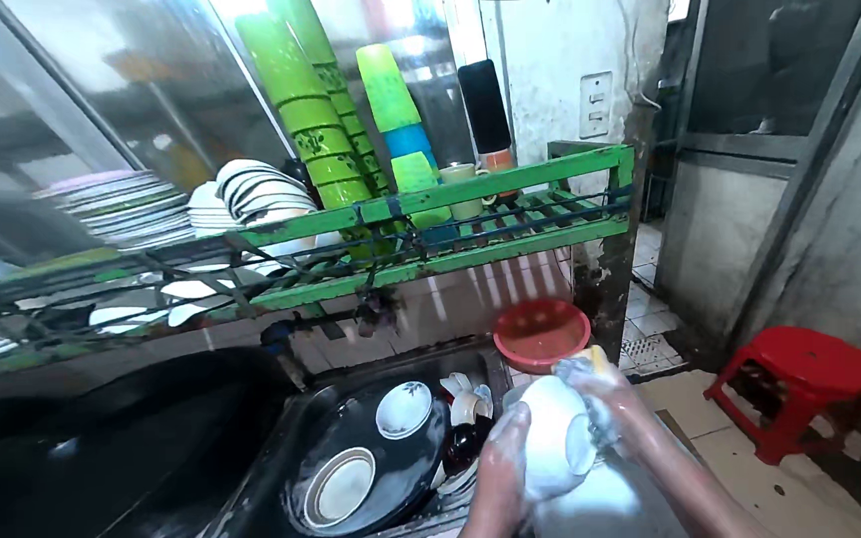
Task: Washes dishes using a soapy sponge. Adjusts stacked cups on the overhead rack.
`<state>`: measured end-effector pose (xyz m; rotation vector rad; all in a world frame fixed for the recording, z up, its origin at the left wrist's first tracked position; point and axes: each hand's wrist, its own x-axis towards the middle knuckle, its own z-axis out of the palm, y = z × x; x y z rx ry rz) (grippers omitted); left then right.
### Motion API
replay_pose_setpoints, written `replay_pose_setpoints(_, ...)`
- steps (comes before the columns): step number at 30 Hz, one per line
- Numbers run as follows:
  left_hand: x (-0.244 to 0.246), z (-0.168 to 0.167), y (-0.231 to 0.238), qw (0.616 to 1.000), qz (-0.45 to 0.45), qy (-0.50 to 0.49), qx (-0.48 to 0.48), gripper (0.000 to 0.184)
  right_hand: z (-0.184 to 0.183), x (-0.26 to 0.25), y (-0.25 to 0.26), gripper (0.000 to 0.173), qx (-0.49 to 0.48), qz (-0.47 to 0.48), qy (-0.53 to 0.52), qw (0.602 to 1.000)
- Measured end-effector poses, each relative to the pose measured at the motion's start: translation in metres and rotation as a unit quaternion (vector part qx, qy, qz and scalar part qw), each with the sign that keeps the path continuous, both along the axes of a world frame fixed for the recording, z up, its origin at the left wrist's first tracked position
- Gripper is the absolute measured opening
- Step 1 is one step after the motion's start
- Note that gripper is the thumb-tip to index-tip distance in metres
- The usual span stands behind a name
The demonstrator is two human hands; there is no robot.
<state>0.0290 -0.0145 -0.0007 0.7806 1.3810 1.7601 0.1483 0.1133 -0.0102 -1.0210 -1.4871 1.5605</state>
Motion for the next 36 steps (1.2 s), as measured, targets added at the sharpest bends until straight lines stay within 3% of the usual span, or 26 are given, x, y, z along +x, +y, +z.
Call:
replay_pose_setpoints(2, -0.011, -0.004, 0.008, 0.998, 0.029, -0.032, 0.050, 0.044, -0.004, 0.002, 0.000, 0.039, -0.088, -0.061, 0.140, 0.984)
replay_pose_setpoints(4, -0.017, -0.018, 0.014, 0.998, 0.063, -0.006, 0.008, 0.054, 0.008, 0.001, -0.009, 0.041, -0.023, -0.115, 0.153, 0.981)
replay_pose_setpoints(6, -0.020, -0.020, 0.016, 0.995, 0.005, -0.079, -0.068, 0.067, 0.024, 0.005, -0.014, 0.049, 0.126, -0.140, 0.075, 0.979)
replay_pose_setpoints(8, -0.022, -0.013, 0.016, 0.953, -0.100, -0.266, -0.105, 0.077, 0.031, 0.012, -0.014, 0.051, 0.247, -0.107, -0.020, 0.963)
replay_pose_setpoints(10, -0.019, -0.006, 0.019, 0.930, -0.040, -0.343, -0.127, 0.048, 0.033, 0.018, -0.009, 0.049, 0.212, -0.033, -0.111, 0.970)
replay_pose_setpoints(11, -0.018, -0.004, 0.022, 0.937, 0.013, -0.323, -0.131, 0.039, 0.028, 0.018, -0.003, 0.050, 0.139, 0.005, -0.142, 0.980)
replay_pose_setpoints(13, -0.012, -0.008, 0.026, 0.975, 0.047, -0.185, -0.110, 0.055, 0.007, 0.011, 0.007, 0.055, 0.032, 0.037, -0.184, 0.982)
replay_pose_setpoints(14, -0.006, -0.011, 0.029, 0.990, 0.041, -0.085, -0.102, 0.054, -0.002, 0.005, 0.005, 0.059, 0.012, 0.040, -0.201, 0.979)
replay_pose_setpoints(17, -0.001, -0.022, 0.039, 0.986, 0.025, 0.157, -0.055, 0.039, -0.014, -0.014, -0.036, 0.054, 0.085, 0.071, -0.221, 0.969)
replay_pose_setpoints(19, -0.016, -0.018, 0.043, 0.978, 0.019, 0.188, -0.082, 0.036, -0.020, -0.009, -0.049, 0.053, 0.217, 0.149, -0.265, 0.928)
replay_pose_setpoints(22, -0.044, 0.003, 0.046, 0.968, -0.077, 0.137, -0.196, 0.043, -0.016, 0.020, -0.034, 0.046, 0.394, 0.246, -0.377, 0.801)
replay_pose_setpoints(25, -0.041, 0.016, 0.047, 0.926, -0.202, 0.145, -0.285, 0.050, -0.024, 0.030, -0.009, 0.029, 0.577, 0.201, -0.328, 0.721)
replay_pose_setpoints(27, -0.033, 0.017, 0.046, 0.924, -0.225, 0.117, -0.287, 0.037, -0.017, 0.025, -0.002, 0.024, 0.647, 0.199, -0.283, 0.679)
replay_pose_setpoints(29, -0.035, 0.017, 0.045, 0.938, -0.195, 0.101, -0.268, 0.035, -0.020, 0.026, 0.004, 0.025, 0.654, 0.191, -0.274, 0.678)
replay_pose_setpoints(32, -0.042, 0.016, 0.049, 0.972, -0.094, 0.111, -0.183, 0.044, -0.028, 0.029, 0.000, 0.027, 0.611, 0.168, -0.314, 0.707)
replay_pose_setpoints(36, -0.031, -0.005, 0.050, 0.985, -0.001, 0.132, -0.107, 0.043, -0.001, -0.001, -0.048, 0.048, 0.317, 0.236, -0.377, 0.838)
